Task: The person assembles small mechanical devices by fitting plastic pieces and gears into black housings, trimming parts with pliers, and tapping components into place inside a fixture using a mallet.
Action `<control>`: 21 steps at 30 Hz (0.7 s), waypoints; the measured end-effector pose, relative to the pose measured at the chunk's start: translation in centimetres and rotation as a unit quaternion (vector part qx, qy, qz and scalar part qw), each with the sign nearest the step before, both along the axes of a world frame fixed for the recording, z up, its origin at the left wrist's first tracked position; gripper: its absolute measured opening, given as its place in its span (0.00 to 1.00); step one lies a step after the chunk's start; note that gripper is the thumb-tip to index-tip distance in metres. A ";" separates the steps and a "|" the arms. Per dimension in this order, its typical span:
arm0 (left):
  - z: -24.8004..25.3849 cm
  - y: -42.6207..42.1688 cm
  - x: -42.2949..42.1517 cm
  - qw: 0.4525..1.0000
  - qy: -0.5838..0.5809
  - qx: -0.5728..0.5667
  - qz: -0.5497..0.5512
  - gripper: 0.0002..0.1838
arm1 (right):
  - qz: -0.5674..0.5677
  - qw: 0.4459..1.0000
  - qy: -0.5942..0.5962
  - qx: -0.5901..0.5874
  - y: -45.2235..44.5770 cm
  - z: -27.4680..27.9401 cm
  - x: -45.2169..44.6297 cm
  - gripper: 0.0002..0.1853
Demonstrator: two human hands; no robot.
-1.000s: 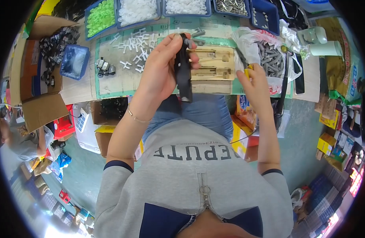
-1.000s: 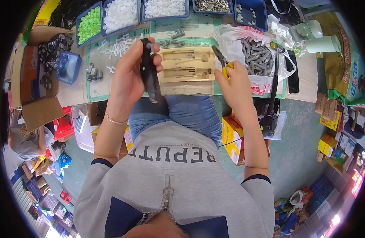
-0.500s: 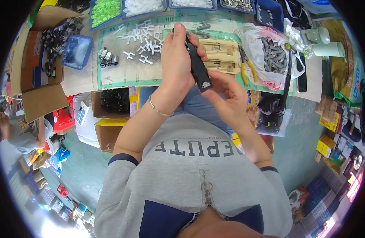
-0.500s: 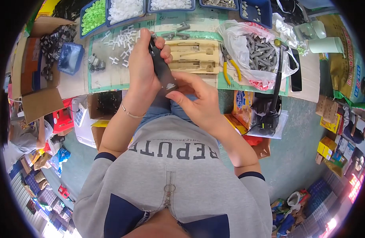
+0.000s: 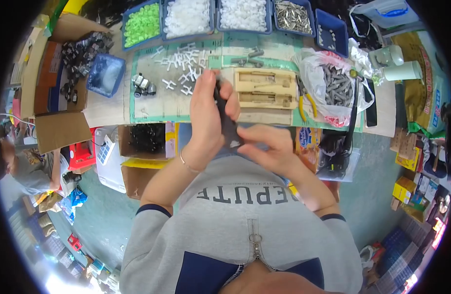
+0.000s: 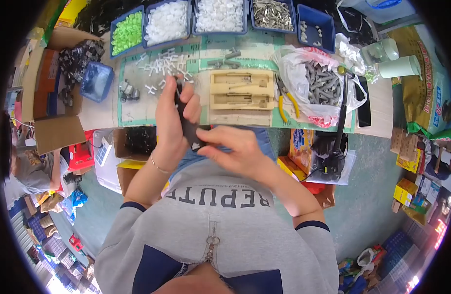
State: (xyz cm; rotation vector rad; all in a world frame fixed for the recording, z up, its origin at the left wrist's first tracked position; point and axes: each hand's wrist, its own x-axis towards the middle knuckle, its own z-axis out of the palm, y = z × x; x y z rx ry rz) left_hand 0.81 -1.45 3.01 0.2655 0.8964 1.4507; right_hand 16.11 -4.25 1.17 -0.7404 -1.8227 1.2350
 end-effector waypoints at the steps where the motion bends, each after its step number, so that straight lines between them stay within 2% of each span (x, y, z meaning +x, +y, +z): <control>1: 0.0 -0.3 -0.4 1.000 0.011 0.008 0.009 0.14 | -0.016 1.000 0.007 0.014 -0.4 -0.5 -0.6 0.17; 4: 0.0 -1.6 -1.6 0.988 0.110 0.092 0.051 0.12 | -0.024 0.999 0.015 0.036 -1.5 -2.6 -2.7 0.16; 5: -1.2 -2.5 -2.7 0.979 0.142 0.145 0.033 0.13 | 0.007 1.000 -0.016 -0.024 -1.7 -2.7 -3.3 0.16; 6: -2.7 -3.5 -3.7 0.950 0.235 0.207 0.004 0.14 | 0.040 0.995 -0.046 -0.084 -1.6 -2.7 -3.8 0.15; 7: -4.2 -4.8 -5.0 0.907 0.326 0.264 -0.026 0.15 | 0.067 0.990 -0.111 -0.054 -1.2 -2.4 -3.9 0.15; 8: -5.8 -6.2 -6.8 0.831 0.474 0.286 -0.059 0.15 | 0.077 0.990 -0.107 -0.054 -0.9 -2.6 -3.9 0.15; 10: -5.8 -6.3 -10.5 0.613 0.656 0.370 -0.237 0.10 | 0.069 0.984 -0.149 0.069 -0.2 -3.1 -3.6 0.14; 11: -7.6 -6.9 -12.0 0.552 0.710 0.341 -0.274 0.07 | 0.050 0.985 -0.146 0.072 0.0 -3.4 -3.3 0.12; 13: -13.3 -8.5 -16.6 0.497 0.762 0.304 -0.282 0.13 | 0.028 0.983 -0.165 0.081 0.6 -3.8 -2.6 0.10; 14: -15.3 -9.4 -19.0 0.465 0.782 0.238 -0.341 0.12 | 0.023 0.981 -0.173 0.084 1.0 -3.5 -2.3 0.08; 17: -21.7 -11.5 -25.9 0.424 0.841 0.142 -0.304 0.14 | 0.018 0.976 -0.201 0.077 1.4 -3.1 -1.7 0.08; 19: -22.1 -11.9 -27.2 0.378 0.880 0.056 -0.281 0.21 | 0.024 0.975 -0.208 0.076 1.2 -3.2 -1.7 0.08; 21: -22.3 -12.5 -27.1 0.301 0.917 0.025 -0.259 0.25 | 0.025 0.974 -0.214 0.073 1.1 -3.4 -1.7 0.07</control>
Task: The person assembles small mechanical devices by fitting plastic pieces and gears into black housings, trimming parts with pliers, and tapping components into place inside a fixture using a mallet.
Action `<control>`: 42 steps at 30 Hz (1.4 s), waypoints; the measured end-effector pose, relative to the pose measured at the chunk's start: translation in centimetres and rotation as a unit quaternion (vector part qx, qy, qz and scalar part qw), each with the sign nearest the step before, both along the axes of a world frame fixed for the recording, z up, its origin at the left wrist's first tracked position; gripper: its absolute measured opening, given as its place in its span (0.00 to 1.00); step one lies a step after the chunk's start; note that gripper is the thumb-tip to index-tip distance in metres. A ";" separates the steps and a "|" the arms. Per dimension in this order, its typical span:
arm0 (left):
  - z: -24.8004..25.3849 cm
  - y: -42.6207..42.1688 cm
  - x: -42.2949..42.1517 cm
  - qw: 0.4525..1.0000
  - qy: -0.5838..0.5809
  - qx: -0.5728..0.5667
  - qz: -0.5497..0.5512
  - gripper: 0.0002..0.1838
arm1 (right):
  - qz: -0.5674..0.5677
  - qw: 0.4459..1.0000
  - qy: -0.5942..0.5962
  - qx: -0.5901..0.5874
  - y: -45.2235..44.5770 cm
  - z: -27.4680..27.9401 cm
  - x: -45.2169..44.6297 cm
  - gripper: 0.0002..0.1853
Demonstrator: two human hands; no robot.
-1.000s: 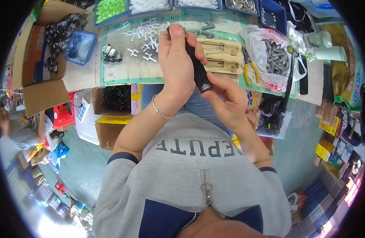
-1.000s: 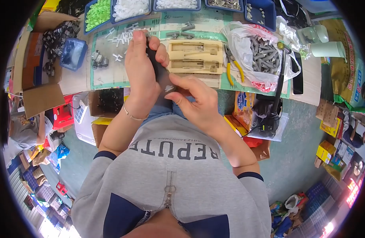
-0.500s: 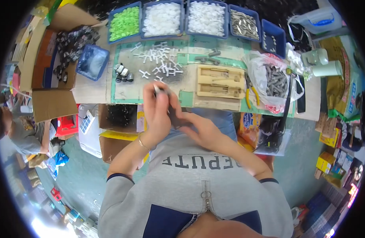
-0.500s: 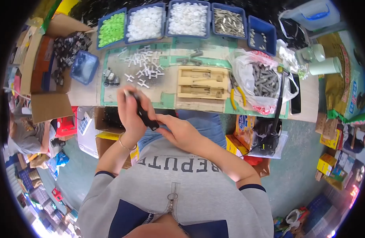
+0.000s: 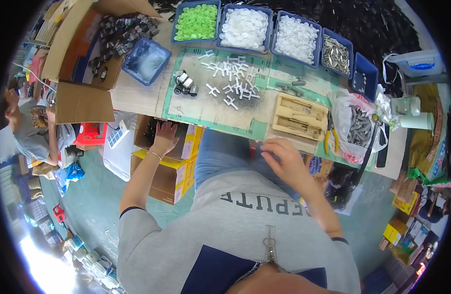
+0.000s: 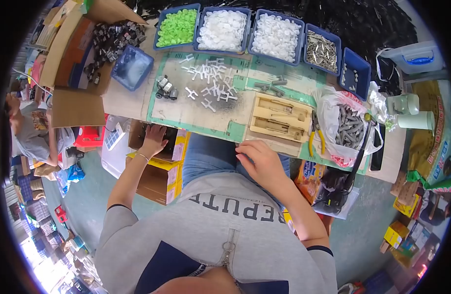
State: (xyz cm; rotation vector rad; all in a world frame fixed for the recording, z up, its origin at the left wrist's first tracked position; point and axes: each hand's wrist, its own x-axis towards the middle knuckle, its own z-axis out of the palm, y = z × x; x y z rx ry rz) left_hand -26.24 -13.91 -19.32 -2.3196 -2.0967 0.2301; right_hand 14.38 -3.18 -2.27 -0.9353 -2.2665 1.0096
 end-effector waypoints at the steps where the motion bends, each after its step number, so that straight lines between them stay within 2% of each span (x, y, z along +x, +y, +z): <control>1: 0.7 0.4 0.7 1.000 0.002 -0.007 -0.006 0.27 | 0.008 1.000 -0.005 -0.009 -0.1 -0.2 -0.1 0.07; 2: 1.2 1.3 1.5 0.985 -0.008 -0.158 0.061 0.27 | 0.017 1.000 -0.009 -0.017 -0.2 -0.3 -0.2 0.07; 3: 3.6 3.0 3.2 0.944 -0.017 -0.304 0.128 0.28 | 0.020 1.000 -0.006 -0.014 -0.2 -0.2 -0.3 0.07; 4: 5.8 3.1 4.6 0.951 -0.084 -0.266 0.132 0.24 | 0.033 0.999 -0.017 -0.011 -0.2 -0.2 -0.4 0.07; 6: 11.3 4.9 6.5 0.880 -0.262 -0.355 0.177 0.20 | 0.046 0.999 -0.024 -0.006 -0.2 -0.2 -0.7 0.07; 7: 14.2 5.4 7.5 0.874 -0.358 -0.301 0.132 0.17 | 0.054 0.998 -0.029 -0.006 -0.2 -0.2 -0.8 0.07; 9: 18.6 7.2 8.5 0.794 -0.505 -0.265 0.210 0.15 | 0.061 0.997 -0.035 -0.005 -0.3 -0.3 -0.9 0.07; 10: 20.2 8.8 9.3 0.933 -0.283 -0.048 0.215 0.14 | 0.071 0.997 -0.035 -0.007 -0.4 -0.4 -1.1 0.07; 11: 19.4 9.4 8.9 0.934 -0.282 -0.046 0.213 0.14 | 0.079 0.996 -0.035 -0.012 -0.5 -0.4 -1.3 0.07; 13: 16.5 10.6 8.2 0.941 -0.244 0.169 0.166 0.12 | 0.084 0.996 -0.038 -0.009 -0.6 -0.1 -1.4 0.07; 17: 14.0 13.1 8.4 0.918 -0.279 0.220 0.176 0.10 | 0.079 0.996 -0.049 -0.002 -0.8 0.0 -1.3 0.07; 20: 14.2 13.8 9.1 0.927 -0.255 0.233 0.143 0.09 | 0.079 0.996 -0.049 -0.005 -0.4 0.0 -0.9 0.07; 21: 14.6 13.8 9.2 0.918 -0.284 0.247 0.121 0.06 | 0.076 0.996 -0.045 -0.003 -0.2 0.0 -0.8 0.06; 23: 17.3 13.6 10.4 0.876 -0.386 0.244 0.152 0.09 | 0.057 0.997 -0.054 0.003 0.3 0.4 -0.5 0.06; 25: 20.8 12.5 11.0 0.790 -0.491 0.356 0.092 0.14 | 0.044 0.997 -0.062 0.004 0.7 0.7 -0.5 0.06; 26: 22.5 11.6 11.3 0.739 -0.504 0.445 0.056 0.16 | 0.054 0.997 -0.063 0.000 1.0 0.8 -0.6 0.06; 27: 25.7 10.1 12.4 0.680 -0.528 0.507 0.028 0.13 | 0.066 0.996 -0.063 -0.004 1.1 0.8 -0.7 0.05; 28: 27.8 8.2 12.9 0.354 -0.785 0.506 0.043 0.11 | 0.058 0.996 -0.063 -0.005 1.1 0.7 -1.0 0.05; 30: 31.6 7.5 13.0 0.259 -0.626 0.660 -0.324 0.06 | 0.093 0.994 -0.049 0.008 1.0 0.4 -1.6 0.05; 31: 33.0 7.2 13.2 0.254 -0.581 0.668 -0.390 0.06 | 0.098 0.994 -0.039 0.009 0.9 0.5 -1.9 0.05; 33: 35.1 6.9 13.7 0.272 -0.545 0.662 -0.436 0.07 | 0.112 0.993 -0.038 -0.003 0.8 0.6 -2.4 0.05; 42: 37.0 7.3 14.8 0.293 -0.529 0.623 -0.496 0.12 | 0.094 0.995 -0.026 0.024 -0.4 0.4 -1.8 0.04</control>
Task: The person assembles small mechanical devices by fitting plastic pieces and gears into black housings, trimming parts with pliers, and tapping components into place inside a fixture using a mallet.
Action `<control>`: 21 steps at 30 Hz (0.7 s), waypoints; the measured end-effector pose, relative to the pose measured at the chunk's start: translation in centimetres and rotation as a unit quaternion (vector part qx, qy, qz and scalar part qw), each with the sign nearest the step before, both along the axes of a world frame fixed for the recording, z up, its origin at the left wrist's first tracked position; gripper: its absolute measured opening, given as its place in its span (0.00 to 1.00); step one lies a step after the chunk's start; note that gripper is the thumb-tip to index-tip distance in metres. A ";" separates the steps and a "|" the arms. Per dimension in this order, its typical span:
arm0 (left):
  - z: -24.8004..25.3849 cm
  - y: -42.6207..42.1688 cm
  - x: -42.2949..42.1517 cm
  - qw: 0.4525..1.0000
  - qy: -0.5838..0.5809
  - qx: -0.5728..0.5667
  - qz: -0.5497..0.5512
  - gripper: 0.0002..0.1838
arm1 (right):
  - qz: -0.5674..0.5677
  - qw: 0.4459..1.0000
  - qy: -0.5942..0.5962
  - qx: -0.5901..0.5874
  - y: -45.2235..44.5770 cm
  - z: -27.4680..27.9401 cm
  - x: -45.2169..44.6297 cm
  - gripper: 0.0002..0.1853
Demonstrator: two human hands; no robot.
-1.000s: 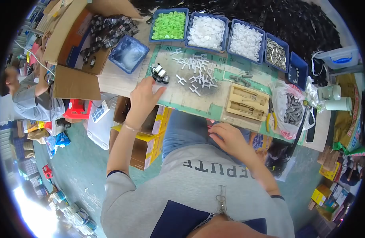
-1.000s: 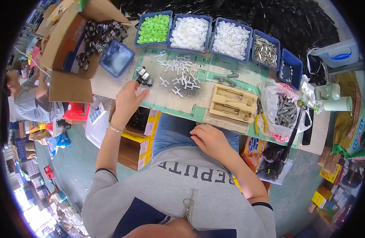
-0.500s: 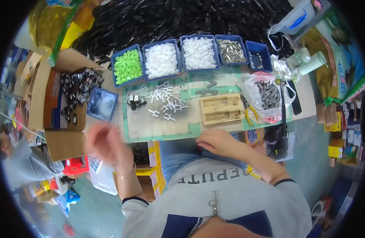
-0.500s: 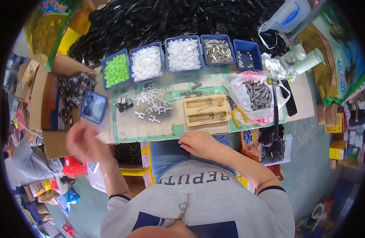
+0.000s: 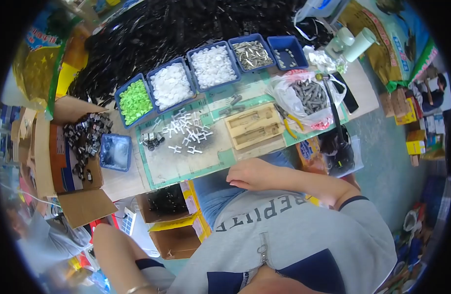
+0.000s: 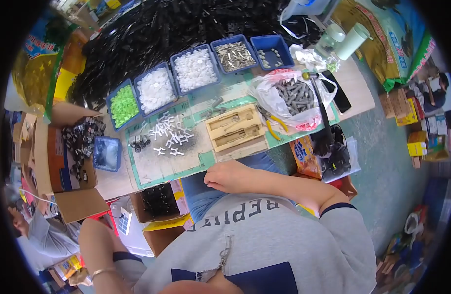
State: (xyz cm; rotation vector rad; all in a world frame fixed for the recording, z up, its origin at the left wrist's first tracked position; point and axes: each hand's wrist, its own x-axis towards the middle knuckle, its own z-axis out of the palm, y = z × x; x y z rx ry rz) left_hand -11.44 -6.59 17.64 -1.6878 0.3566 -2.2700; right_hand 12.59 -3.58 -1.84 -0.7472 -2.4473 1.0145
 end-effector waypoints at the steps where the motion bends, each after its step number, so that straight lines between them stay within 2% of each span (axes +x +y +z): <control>1: 0.0 0.1 0.1 1.000 0.004 0.000 -0.004 0.12 | 0.004 1.000 0.006 0.003 -0.1 0.0 0.0 0.04; 9: 0.7 0.0 0.5 0.999 0.042 -0.009 -0.015 0.17 | 0.033 0.999 0.023 0.013 -1.1 -0.7 -0.9 0.05; 14: 1.4 -0.1 0.1 0.998 0.058 -0.003 0.020 0.20 | 0.065 0.998 0.023 -0.007 -0.5 -0.5 -1.3 0.06; 18: 0.9 0.4 -0.8 0.992 0.072 -0.025 0.097 0.23 | 0.066 0.997 0.040 -0.019 0.9 -0.3 -1.0 0.05; 21: -1.9 1.8 -1.9 0.967 0.100 -0.097 0.214 0.25 | 0.043 0.996 0.084 0.007 2.2 0.9 -0.6 0.05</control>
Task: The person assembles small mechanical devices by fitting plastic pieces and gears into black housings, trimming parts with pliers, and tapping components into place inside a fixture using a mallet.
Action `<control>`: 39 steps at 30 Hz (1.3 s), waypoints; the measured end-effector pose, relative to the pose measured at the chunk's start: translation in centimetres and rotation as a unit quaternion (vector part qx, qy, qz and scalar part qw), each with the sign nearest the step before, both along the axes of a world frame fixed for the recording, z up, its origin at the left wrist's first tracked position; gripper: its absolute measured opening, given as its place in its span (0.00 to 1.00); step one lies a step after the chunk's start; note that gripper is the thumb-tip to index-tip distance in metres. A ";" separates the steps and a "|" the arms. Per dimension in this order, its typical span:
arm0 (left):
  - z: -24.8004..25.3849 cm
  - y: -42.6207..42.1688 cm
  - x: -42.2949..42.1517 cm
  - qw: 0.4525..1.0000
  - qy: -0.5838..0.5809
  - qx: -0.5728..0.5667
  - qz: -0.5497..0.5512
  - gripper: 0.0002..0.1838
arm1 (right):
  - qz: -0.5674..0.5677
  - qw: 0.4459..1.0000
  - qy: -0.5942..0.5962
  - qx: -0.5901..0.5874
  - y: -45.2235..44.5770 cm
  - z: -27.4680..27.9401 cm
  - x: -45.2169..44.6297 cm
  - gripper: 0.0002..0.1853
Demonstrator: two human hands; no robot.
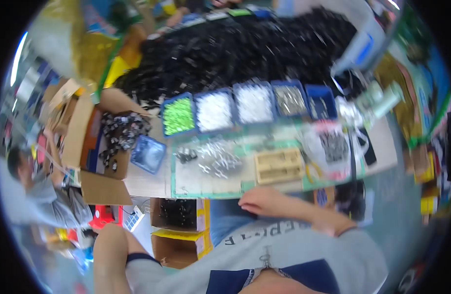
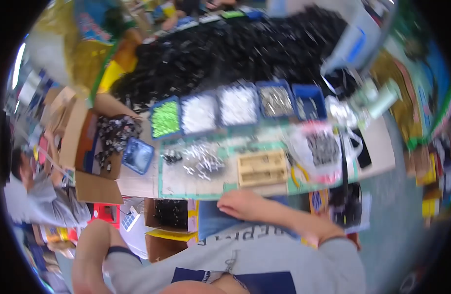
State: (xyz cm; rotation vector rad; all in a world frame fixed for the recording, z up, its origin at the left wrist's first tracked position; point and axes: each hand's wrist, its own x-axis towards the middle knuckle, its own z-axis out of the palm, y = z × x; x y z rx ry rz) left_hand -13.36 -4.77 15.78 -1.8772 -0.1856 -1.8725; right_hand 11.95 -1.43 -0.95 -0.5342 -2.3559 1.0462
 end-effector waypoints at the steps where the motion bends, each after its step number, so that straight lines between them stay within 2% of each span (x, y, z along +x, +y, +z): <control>1: -1.7 0.5 -0.1 0.998 0.016 -0.044 0.049 0.26 | 0.007 1.000 0.012 -0.002 0.6 0.4 0.3 0.05; 3: -5.4 2.0 0.0 0.983 0.046 -0.118 0.133 0.27 | 0.014 1.000 0.012 0.003 1.6 1.3 0.7 0.05; 6: -12.1 3.8 1.0 0.952 0.109 -0.218 0.188 0.29 | -0.005 1.000 -0.005 0.025 4.4 2.7 2.3 0.06; 8: -16.8 3.9 2.1 0.930 0.151 -0.279 0.185 0.30 | -0.066 0.997 0.028 0.029 5.9 2.9 3.9 0.07; 9: -19.0 3.5 2.7 0.918 0.162 -0.315 0.177 0.31 | -0.088 0.995 0.006 0.054 7.3 3.1 5.1 0.08; 11: -22.1 2.2 3.6 0.890 0.181 -0.384 0.169 0.40 | -0.184 0.974 -0.005 0.131 10.7 3.9 7.0 0.09; 12: -22.7 1.7 3.9 0.881 0.168 -0.415 0.155 0.39 | -0.230 0.956 -0.012 0.181 12.6 4.8 8.0 0.10; 14: -24.6 0.7 4.1 0.860 0.136 -0.469 0.151 0.35 | -0.324 0.940 -0.001 0.111 17.6 5.0 9.8 0.11; 15: -25.3 0.3 4.5 0.837 0.103 -0.515 0.151 0.32 | -0.345 0.924 0.009 0.165 20.5 5.4 10.5 0.09; 16: -25.5 0.2 4.7 0.834 0.098 -0.522 0.147 0.32 | -0.365 0.918 0.009 0.153 23.4 5.8 10.9 0.09; 17: -25.3 0.4 4.8 0.835 0.098 -0.517 0.159 0.32 | -0.408 0.897 -0.016 0.169 26.5 4.9 11.7 0.10; 19: -25.0 0.5 5.1 0.835 0.095 -0.514 0.172 0.33 | -0.444 0.845 -0.129 0.269 32.3 3.3 12.9 0.14; 20: -24.9 0.5 5.3 0.830 0.082 -0.517 0.193 0.32 | -0.467 0.817 -0.185 0.283 34.7 2.5 13.0 0.16; 23: -24.6 0.7 5.7 0.819 0.081 -0.517 0.236 0.33 | -0.496 0.746 -0.213 0.391 39.7 -0.6 12.5 0.15; 25: -24.4 0.4 5.8 0.806 0.089 -0.521 0.265 0.34 | -0.508 0.738 -0.282 0.344 40.8 -0.5 11.5 0.15; 26: -24.4 0.6 5.8 0.812 0.083 -0.510 0.270 0.32 | -0.509 0.714 -0.272 0.397 40.5 -0.5 11.2 0.12; 29: -24.2 0.9 5.9 0.812 0.067 -0.507 0.282 0.29 | -0.455 0.746 -0.217 0.436 40.0 -0.8 11.7 0.09; 33: -24.3 0.9 6.0 0.802 0.094 -0.524 0.272 0.24 | -0.394 0.800 -0.162 0.422 37.0 0.2 12.1 0.10; 35: -24.3 1.0 5.9 0.807 0.099 -0.519 0.263 0.23 | -0.377 0.829 -0.108 0.399 34.9 1.3 11.5 0.10; 38: -24.7 1.1 6.0 0.807 0.091 -0.522 0.261 0.23 | -0.337 0.903 -0.015 0.265 29.3 3.2 9.2 0.11; 39: -24.7 1.2 6.0 0.810 0.085 -0.522 0.253 0.23 | -0.300 0.912 -0.004 0.279 26.9 3.9 8.6 0.12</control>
